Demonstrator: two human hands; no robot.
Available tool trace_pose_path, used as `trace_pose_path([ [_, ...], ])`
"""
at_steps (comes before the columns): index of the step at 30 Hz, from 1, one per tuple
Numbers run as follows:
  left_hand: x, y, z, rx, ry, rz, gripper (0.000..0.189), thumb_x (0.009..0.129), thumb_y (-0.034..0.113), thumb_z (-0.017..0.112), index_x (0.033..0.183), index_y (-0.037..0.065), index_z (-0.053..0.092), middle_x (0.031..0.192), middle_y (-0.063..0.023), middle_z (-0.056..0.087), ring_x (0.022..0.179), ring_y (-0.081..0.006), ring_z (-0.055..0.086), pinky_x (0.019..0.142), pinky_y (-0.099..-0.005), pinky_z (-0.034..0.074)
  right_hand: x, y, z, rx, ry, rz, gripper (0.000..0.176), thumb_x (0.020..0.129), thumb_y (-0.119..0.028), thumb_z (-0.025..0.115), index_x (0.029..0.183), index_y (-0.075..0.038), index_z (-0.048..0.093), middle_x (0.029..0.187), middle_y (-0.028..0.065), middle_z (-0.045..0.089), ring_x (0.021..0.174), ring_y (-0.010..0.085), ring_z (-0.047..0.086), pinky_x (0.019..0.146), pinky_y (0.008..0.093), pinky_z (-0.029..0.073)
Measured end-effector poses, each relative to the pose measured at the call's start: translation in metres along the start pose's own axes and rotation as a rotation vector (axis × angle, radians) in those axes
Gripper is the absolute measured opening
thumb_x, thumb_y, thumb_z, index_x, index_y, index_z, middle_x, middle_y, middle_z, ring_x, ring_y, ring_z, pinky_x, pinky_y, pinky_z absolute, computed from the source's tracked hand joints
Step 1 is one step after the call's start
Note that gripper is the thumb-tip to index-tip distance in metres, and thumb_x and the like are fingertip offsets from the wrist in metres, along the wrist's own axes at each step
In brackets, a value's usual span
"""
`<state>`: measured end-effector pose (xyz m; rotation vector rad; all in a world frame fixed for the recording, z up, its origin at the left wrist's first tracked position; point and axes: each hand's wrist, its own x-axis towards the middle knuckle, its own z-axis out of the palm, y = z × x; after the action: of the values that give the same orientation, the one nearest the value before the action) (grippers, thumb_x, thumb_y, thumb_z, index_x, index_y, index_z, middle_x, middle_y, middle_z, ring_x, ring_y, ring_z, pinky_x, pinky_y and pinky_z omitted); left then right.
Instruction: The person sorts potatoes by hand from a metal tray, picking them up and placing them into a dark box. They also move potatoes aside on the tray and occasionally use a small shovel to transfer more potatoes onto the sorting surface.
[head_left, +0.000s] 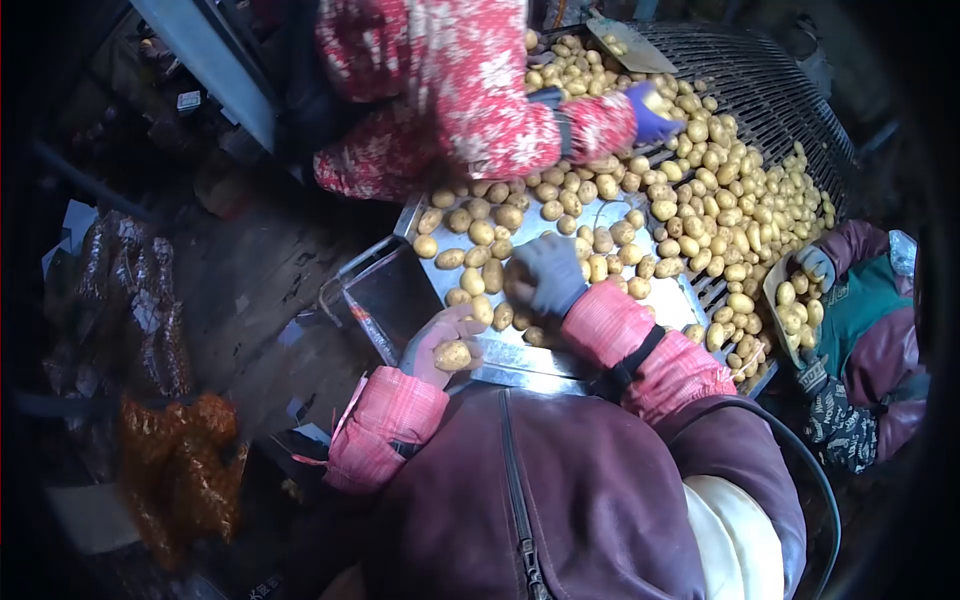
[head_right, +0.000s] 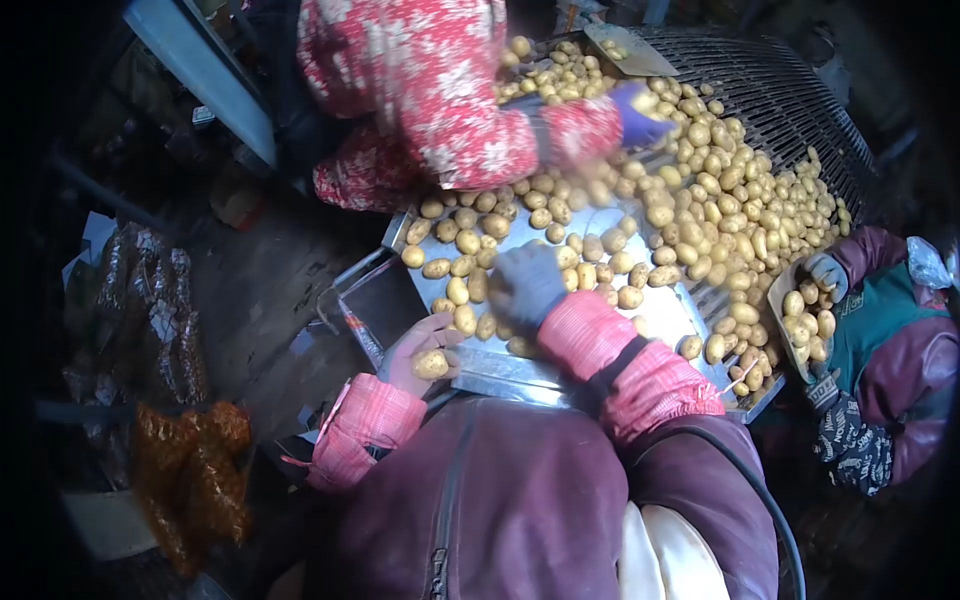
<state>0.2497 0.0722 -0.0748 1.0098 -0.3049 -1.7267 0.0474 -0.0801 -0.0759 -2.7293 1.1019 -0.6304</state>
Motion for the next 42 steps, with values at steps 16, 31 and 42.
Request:
trace_pose_path([
  [16, 0.021, -0.002, -0.011, 0.018, -0.064, 0.073, 0.045, 0.098, 0.040, 0.046, 0.127, 0.007, 0.054, 0.100, -0.0120, 0.060, 0.075, -0.0244, 0.060, 0.064, -0.0396, 0.051, 0.061, 0.062, 0.064, -0.152, -0.291, -0.035, 0.036, 0.078, -0.025, 0.068, 0.113, -0.020, 0.062, 0.109, 0.0093, 0.057, 0.100, 0.0312, 0.058, 0.081, 0.0455, 0.049],
  [31, 0.035, -0.017, 0.013, -0.192, -0.222, -0.173, 0.060, 0.096, 0.055, 0.038, 0.125, 0.006, 0.055, 0.123, -0.0204, 0.061, 0.104, -0.0403, 0.064, 0.072, -0.0511, 0.056, -0.049, 0.002, -0.071, 0.440, -0.010, -0.037, 0.048, 0.089, -0.034, 0.064, 0.130, -0.009, 0.058, 0.116, 0.0180, 0.062, 0.100, 0.0359, 0.062, 0.082, 0.0444, 0.051],
  [42, 0.065, -0.025, 0.061, -0.150, -0.162, -0.272, 0.052, 0.093, 0.054, 0.050, 0.120, 0.010, 0.058, 0.121, -0.0207, 0.062, 0.105, -0.0428, 0.063, 0.062, -0.0420, 0.055, -0.306, 0.081, -0.131, -0.044, -0.093, 0.816, 0.072, 0.077, -0.031, 0.073, 0.139, -0.008, 0.046, 0.121, 0.0212, 0.055, 0.108, 0.0379, 0.058, 0.089, 0.0451, 0.049],
])
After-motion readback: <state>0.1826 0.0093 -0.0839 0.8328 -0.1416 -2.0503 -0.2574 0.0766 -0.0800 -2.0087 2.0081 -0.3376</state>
